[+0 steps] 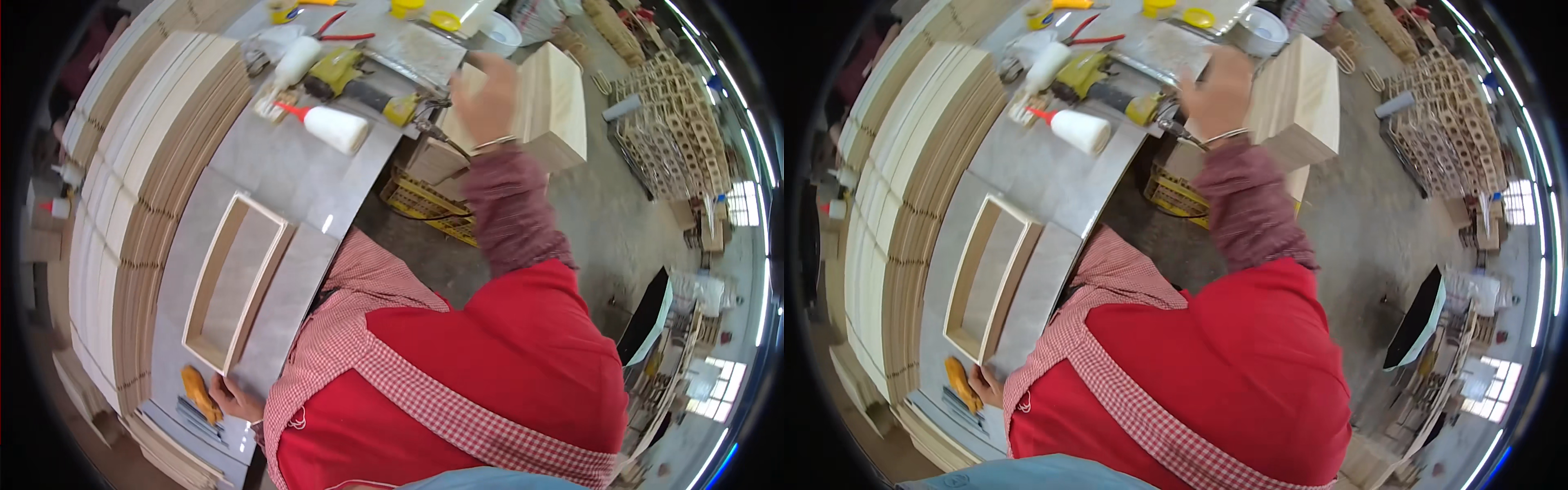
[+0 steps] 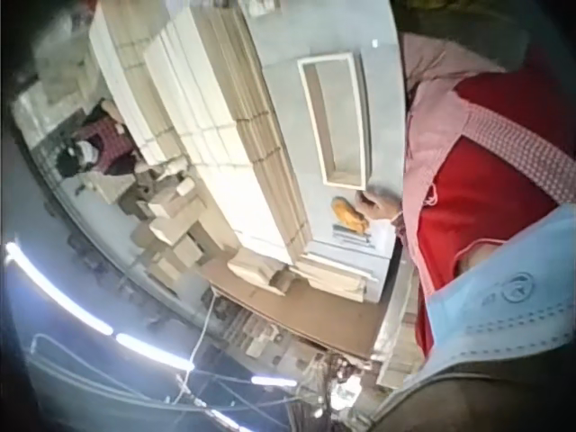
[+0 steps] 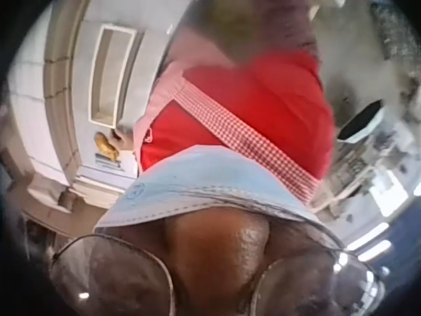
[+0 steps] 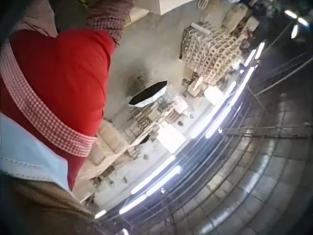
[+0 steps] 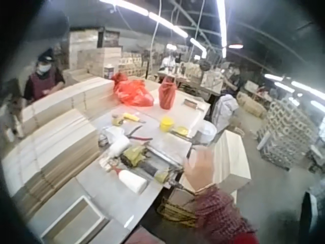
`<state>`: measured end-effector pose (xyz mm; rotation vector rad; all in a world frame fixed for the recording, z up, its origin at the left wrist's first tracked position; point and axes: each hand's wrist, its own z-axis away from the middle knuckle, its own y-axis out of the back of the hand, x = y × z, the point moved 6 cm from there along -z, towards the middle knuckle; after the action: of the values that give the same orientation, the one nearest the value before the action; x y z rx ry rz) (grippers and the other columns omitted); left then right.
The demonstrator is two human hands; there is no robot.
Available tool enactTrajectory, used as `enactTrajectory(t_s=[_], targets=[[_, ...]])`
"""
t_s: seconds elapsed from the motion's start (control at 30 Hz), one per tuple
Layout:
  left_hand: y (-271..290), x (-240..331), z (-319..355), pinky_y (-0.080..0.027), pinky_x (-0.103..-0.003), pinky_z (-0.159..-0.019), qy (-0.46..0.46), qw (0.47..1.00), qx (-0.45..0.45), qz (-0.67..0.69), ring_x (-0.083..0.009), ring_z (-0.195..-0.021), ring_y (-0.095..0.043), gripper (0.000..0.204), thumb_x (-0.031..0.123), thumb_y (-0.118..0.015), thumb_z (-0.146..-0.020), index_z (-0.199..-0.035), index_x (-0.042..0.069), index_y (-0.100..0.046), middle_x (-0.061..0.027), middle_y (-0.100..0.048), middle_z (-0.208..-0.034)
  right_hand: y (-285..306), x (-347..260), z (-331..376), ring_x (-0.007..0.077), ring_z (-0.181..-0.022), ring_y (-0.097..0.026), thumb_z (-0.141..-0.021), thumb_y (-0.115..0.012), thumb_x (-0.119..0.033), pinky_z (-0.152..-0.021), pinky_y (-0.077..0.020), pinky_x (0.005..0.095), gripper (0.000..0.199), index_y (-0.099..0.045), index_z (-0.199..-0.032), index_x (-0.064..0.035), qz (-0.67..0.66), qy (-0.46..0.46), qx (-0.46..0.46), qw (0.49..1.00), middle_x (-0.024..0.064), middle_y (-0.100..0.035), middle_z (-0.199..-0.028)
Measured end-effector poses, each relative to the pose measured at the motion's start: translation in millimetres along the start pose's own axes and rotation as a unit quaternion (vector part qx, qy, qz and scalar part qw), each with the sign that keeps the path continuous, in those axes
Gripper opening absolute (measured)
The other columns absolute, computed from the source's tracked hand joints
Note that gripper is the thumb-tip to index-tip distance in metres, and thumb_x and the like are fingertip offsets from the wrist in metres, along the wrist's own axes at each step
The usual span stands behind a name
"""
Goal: Assembling wooden box components by applying glue and using a nail gun at a factory workbench.
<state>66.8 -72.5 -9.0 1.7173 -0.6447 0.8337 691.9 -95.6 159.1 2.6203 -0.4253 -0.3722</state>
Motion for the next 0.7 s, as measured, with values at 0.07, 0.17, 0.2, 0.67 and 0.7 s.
enactTrajectory(t_s=[0.07,0.17,0.2,0.67,0.7], targets=[[-5,2,-8,-0.043,-0.029,-0.082,-0.004,1.000,-0.007,0.003,-0.0203,-0.090,-0.053,0.022,0.012,-0.050,-0.090,-0.107,0.001,-0.057,-0.0097,-0.058,-0.099,34,74,-19,0.0258,-0.090,-0.054,-0.067,-0.071,-0.038,-0.079,-0.0438,0.0365,0.049,-0.059,-0.104,-0.0081,0.191,0.012,-0.007,0.982,0.0081,-0.058,-0.098],[-4,-1,-10,-0.043,-0.029,-0.081,-0.006,1.000,-0.016,0.002,-0.0203,-0.089,-0.053,0.021,0.010,-0.050,-0.089,-0.106,0.000,-0.057,-0.0101,-0.058,-0.099,69,145,-15,0.0292,-0.094,-0.057,-0.067,-0.064,-0.062,-0.081,-0.0457,0.0381,0.072,-0.059,-0.109,-0.0044,0.384,-0.154,-0.141,0.899,0.0138,-0.060,-0.104],[1,0,-7,-0.043,-0.029,-0.081,-0.004,1.000,-0.010,0.000,-0.0203,-0.089,-0.053,0.021,0.010,-0.050,-0.089,-0.106,0.000,-0.057,-0.0102,-0.058,-0.099,75,163,-9,0.0307,-0.101,-0.055,-0.066,-0.063,-0.064,-0.085,-0.0450,0.0399,0.074,-0.059,-0.113,-0.0065,0.370,-0.264,-0.222,0.862,0.0158,-0.059,-0.110],[6,31,4,-0.043,-0.026,-0.071,-0.052,0.995,0.057,0.059,-0.0187,-0.076,-0.051,0.015,0.005,-0.055,-0.081,-0.094,0.001,-0.059,-0.0077,-0.055,-0.087,81,209,28,0.0361,-0.103,-0.055,-0.070,-0.068,-0.044,-0.087,-0.0452,0.0394,0.071,-0.049,-0.124,-0.0018,0.195,-0.343,-0.228,0.890,0.0230,-0.056,-0.114],[7,34,4,-0.043,-0.026,-0.071,-0.053,0.995,0.052,0.067,-0.0188,-0.076,-0.051,0.015,0.005,-0.056,-0.080,-0.094,0.001,-0.059,-0.0077,-0.055,-0.087,86,207,25,0.0347,-0.104,-0.055,-0.072,-0.068,-0.039,-0.089,-0.0442,0.0384,0.068,-0.048,-0.125,-0.0025,0.192,-0.376,-0.208,0.882,0.0211,-0.055,-0.116]])
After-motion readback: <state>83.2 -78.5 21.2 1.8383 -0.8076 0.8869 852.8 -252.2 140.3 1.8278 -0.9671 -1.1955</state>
